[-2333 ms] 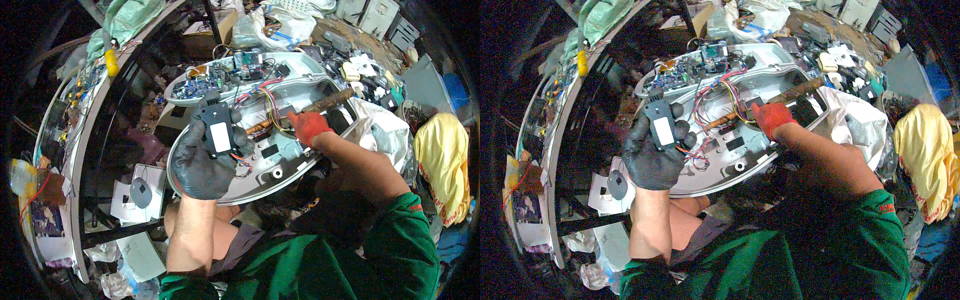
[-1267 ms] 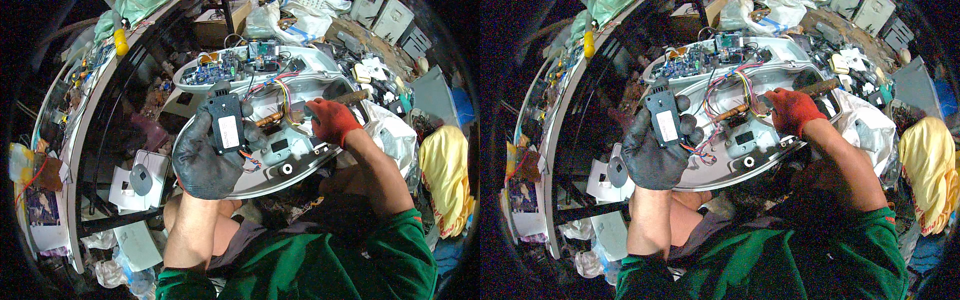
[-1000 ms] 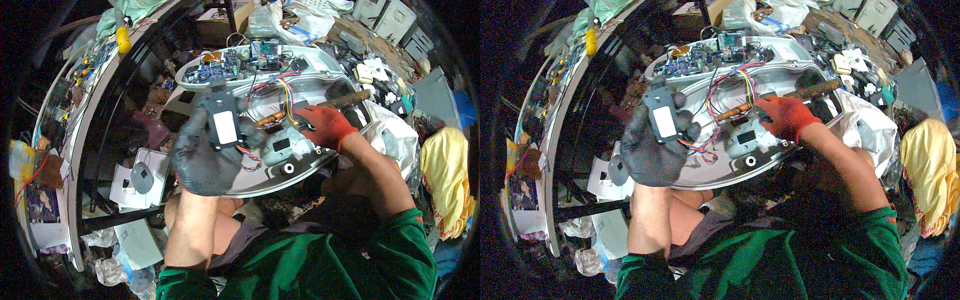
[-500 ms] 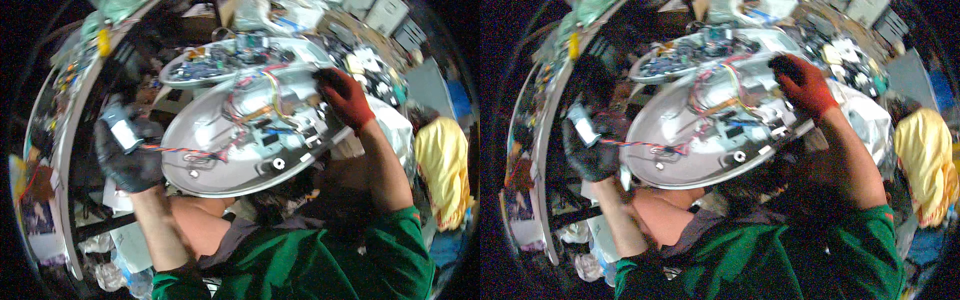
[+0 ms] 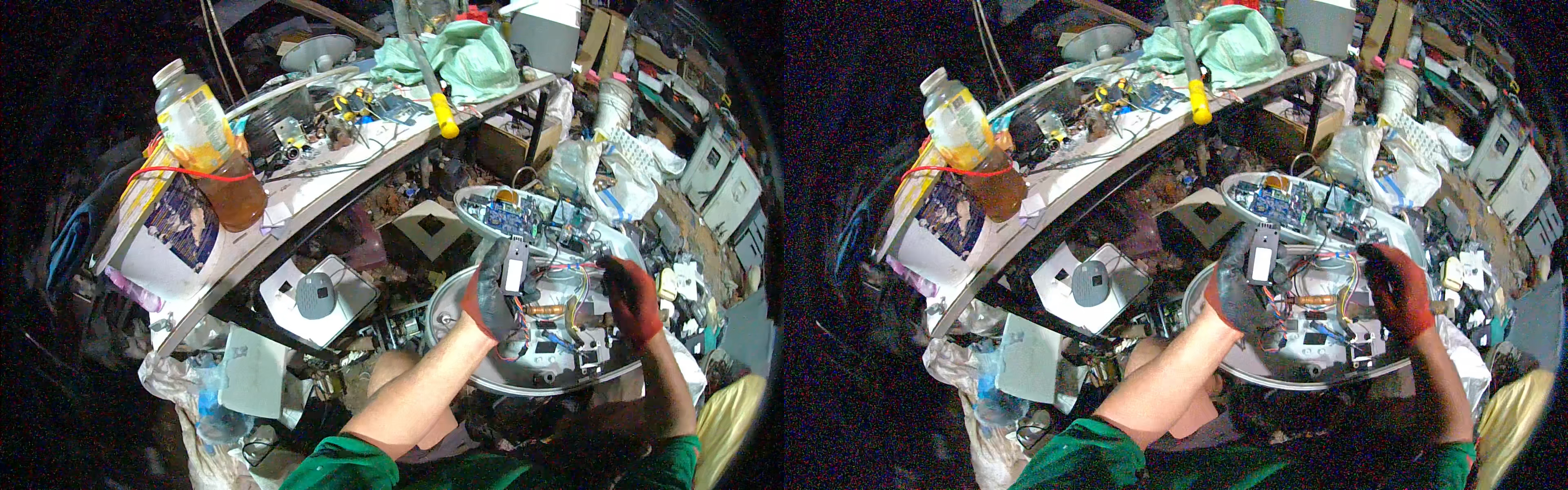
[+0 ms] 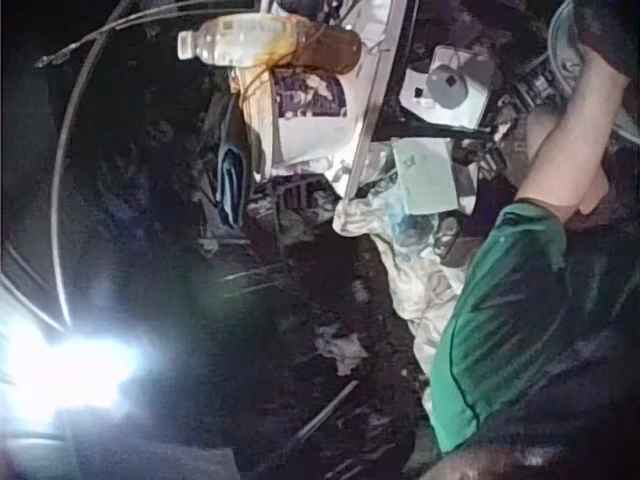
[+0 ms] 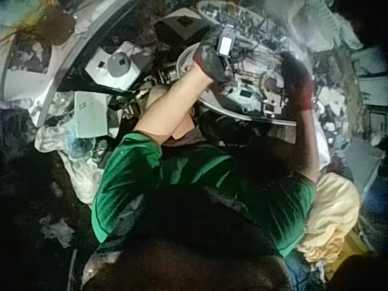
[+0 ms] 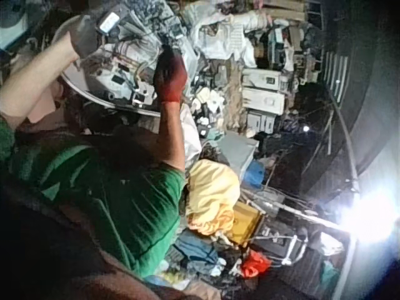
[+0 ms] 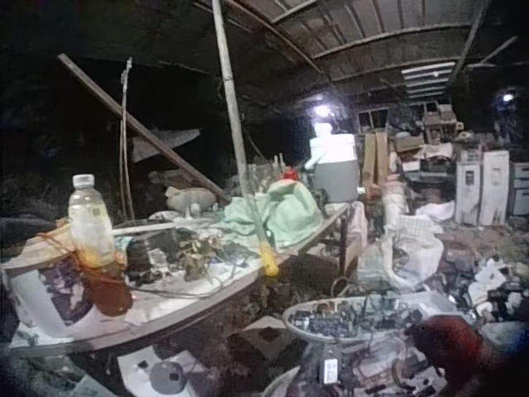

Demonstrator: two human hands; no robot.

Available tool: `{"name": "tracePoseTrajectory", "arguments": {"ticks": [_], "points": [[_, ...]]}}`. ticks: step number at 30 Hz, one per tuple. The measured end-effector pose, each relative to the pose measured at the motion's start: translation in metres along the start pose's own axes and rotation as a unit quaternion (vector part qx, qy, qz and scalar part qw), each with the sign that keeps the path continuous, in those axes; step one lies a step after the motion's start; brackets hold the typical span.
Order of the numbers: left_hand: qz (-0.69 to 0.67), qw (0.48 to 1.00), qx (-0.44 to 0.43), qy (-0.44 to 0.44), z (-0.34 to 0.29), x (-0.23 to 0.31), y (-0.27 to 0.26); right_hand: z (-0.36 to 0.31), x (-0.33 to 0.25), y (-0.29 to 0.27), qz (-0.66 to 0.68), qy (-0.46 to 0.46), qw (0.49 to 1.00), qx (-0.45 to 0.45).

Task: The person uses a screwdriver to remove several screws from an electronic component, unplugs a wire harness from a circuit board, and then removes the board from its plastic housing.

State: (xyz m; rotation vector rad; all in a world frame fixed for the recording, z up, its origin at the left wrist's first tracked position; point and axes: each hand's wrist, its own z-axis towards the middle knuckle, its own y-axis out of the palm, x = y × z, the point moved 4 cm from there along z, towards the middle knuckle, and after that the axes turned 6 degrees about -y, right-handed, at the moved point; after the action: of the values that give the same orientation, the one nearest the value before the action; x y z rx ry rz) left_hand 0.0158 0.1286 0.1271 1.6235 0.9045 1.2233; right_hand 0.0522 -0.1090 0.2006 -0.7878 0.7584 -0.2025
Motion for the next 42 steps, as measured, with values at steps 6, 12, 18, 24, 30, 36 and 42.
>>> {"name": "tracePoseTrajectory", "arguments": {"ticks": [6,12,18,24,30,36,42], "points": [[-0.107,0.992,-0.064,0.011,0.016,-0.003,-0.016,0.142,-0.122,0.022,-0.141,-0.236,0.962,-0.006],[-0.058,0.997,-0.036,0.034,0.012,0.002,-0.015,0.277,-0.187,0.09,-0.033,-0.247,0.968,-0.043],[-0.069,0.997,0.032,0.011,0.008,0.001,-0.008,0.338,-0.199,0.157,-0.223,-0.044,0.953,-0.2],[-0.077,0.996,0.012,0.036,-0.008,0.014,-0.005,0.358,-0.194,0.183,-0.235,0.008,0.944,-0.232],[-0.087,0.996,0.003,0.037,-0.004,0.014,-0.013,0.374,-0.189,0.172,-0.217,0.019,0.955,-0.201],[-0.07,0.997,-0.011,0.036,-0.001,0.014,-0.018,0.392,-0.178,0.185,-0.283,-0.032,0.931,-0.228],[-0.088,0.996,-0.016,0.017,0.004,0.008,-0.016,0.411,-0.148,0.203,-0.316,-0.094,0.903,-0.277]]}}
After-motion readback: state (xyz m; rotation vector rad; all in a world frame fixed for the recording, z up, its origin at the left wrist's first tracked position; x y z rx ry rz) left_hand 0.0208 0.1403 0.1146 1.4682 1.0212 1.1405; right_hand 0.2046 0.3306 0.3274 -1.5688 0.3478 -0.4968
